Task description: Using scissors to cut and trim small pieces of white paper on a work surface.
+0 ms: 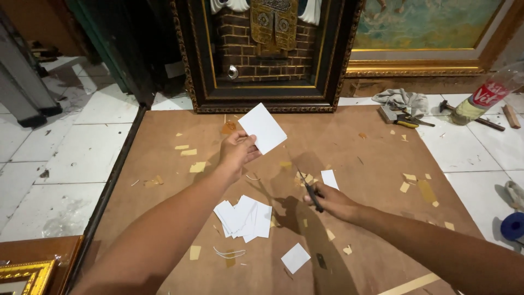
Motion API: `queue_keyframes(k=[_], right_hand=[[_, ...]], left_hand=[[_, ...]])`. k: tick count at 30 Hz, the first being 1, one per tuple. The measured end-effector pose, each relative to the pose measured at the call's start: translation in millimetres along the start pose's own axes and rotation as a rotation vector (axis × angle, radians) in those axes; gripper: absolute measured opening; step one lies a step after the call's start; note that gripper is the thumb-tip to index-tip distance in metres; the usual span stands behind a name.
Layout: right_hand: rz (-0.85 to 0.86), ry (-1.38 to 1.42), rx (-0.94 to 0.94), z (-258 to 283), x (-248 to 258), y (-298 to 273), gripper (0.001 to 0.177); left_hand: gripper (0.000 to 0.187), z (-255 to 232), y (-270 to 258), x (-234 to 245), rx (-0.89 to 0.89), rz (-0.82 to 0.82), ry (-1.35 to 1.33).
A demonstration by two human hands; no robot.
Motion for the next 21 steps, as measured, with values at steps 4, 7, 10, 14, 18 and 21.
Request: queue_keyframes(k=[4,7,10,14,18,21], right_hand=[[-0.029,0.116,-0.011,25,7,1,0.068],[-0.058,0.163,0.009,46,9,-2,0.063],[-0.067,0.179,0.020,54,11,0,0.064],[-0.061,0.172,0.052,70,10,-6,0.066],[-0.049,0.177,0.027,59,6,2,0.060],[-0.047,0.167,0.030,58,4,3,0.061]], left_hand=[[0.034,12,5,4,0.020,0.023,0.014],[0.034,13,1,0,0.011,0.060,0.030],[0.035,19,4,1,0.022,0.084,0.052],[0.037,13,-5,-4,0.037,0.087,0.050],[0.037,7,-7,-3,0.050,0.085,0.054],[0.037,5,-6,-2,0.053,0.079,0.052]])
Point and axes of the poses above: each hand's wrist, its own y-axis towards the middle knuckle, its own x-axis out of the back of the hand, z = x × y, the point moved 5 cm from there along y, towards the middle knuckle, and after that the axes turned 7 degrees about -y, right-handed, at the moved point
